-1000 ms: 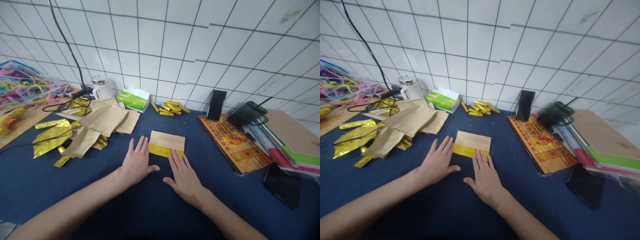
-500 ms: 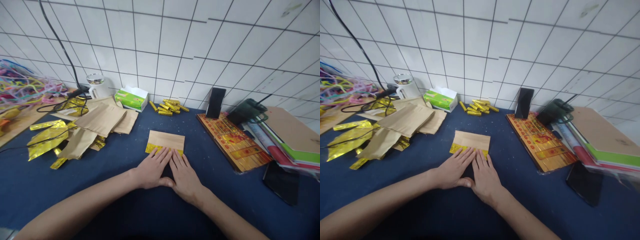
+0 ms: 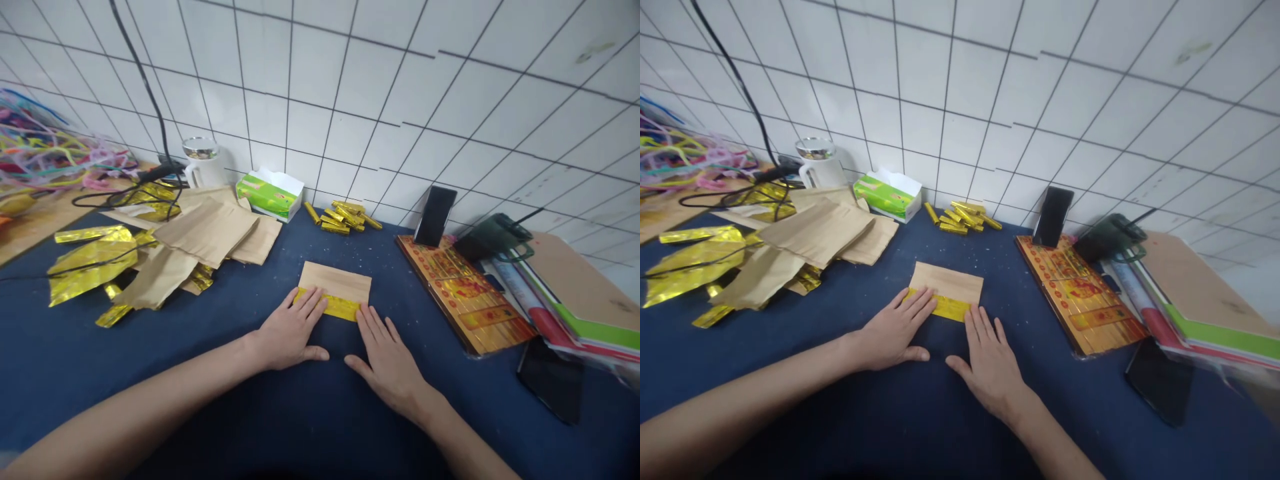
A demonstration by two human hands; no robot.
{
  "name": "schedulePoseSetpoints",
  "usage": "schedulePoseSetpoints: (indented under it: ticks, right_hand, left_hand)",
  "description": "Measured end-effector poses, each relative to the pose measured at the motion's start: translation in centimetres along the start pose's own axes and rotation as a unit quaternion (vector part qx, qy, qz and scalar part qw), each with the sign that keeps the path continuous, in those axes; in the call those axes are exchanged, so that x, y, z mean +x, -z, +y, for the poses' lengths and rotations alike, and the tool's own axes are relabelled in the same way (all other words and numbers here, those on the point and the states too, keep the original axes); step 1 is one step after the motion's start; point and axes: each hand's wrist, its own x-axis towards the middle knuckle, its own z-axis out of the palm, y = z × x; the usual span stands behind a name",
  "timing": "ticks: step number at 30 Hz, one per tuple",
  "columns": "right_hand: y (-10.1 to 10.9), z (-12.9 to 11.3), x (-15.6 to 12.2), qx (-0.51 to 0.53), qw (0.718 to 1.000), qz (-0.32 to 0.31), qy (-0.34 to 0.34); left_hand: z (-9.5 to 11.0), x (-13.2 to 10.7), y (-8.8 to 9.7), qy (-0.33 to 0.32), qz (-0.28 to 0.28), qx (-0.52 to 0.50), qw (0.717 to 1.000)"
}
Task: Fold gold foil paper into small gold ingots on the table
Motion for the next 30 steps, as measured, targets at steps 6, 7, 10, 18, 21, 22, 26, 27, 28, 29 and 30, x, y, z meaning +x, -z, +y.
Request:
schedulePoseSetpoints:
  ticks: [6,7,10,18,21,22,26,27,28,29,30]
  right_hand:
    - [3.2,-1.9,1.0,-0.011,1.0,0.006,-0.003]
    - [3.7,-2.8,1.6,-0.005,1.0,0.02,0.015]
    - [4.5,-5.1,3.2,0.025,0.997,0.032,0.063]
    - [0.9,-3.2,3.9,0.062,0.993,-0.021,0.095]
    - [-0.1,-1.4,2.8,0.041,0.996,-0.004,0.08]
    - [-0.3,-1.0,2.5,0.034,0.997,0.004,0.067]
    - [-0.8,-0.6,1.8,0.007,0.999,0.032,0.032]
    - [-0.9,-0.6,1.8,0.002,0.999,0.035,0.033]
    - [-0.9,-0.7,1.8,-0.003,0.999,0.038,0.035]
    - [-0.9,-0.7,1.8,-0.008,0.998,0.04,0.036]
    - [-0.9,-0.7,1.8,-0.013,0.998,0.044,0.038]
  left_hand:
    - [0.1,0.1,-0.2,0.004,-0.01,0.0,1.0]
    - [0.1,0.1,-0.3,0.003,-0.01,0.0,1.0]
    - [0.0,0.0,-0.6,-0.001,-0.022,0.014,1.0]
    - [-0.1,-0.1,-0.6,-0.007,0.01,-0.008,1.0]
    - [0.1,0.0,-0.2,0.009,0.012,-0.025,1.0]
    - [0.1,0.0,-0.1,0.011,0.009,-0.027,1.0]
    - [0.1,0.0,0.1,0.008,-0.005,-0.037,0.999]
    - [0.1,0.0,0.2,0.008,-0.007,-0.038,0.999]
    - [0.1,0.0,0.3,0.008,-0.008,-0.04,0.999]
    - [0.1,0.0,0.3,0.007,-0.008,-0.04,0.999]
    - [0.0,0.0,0.4,0.006,-0.008,-0.041,0.999]
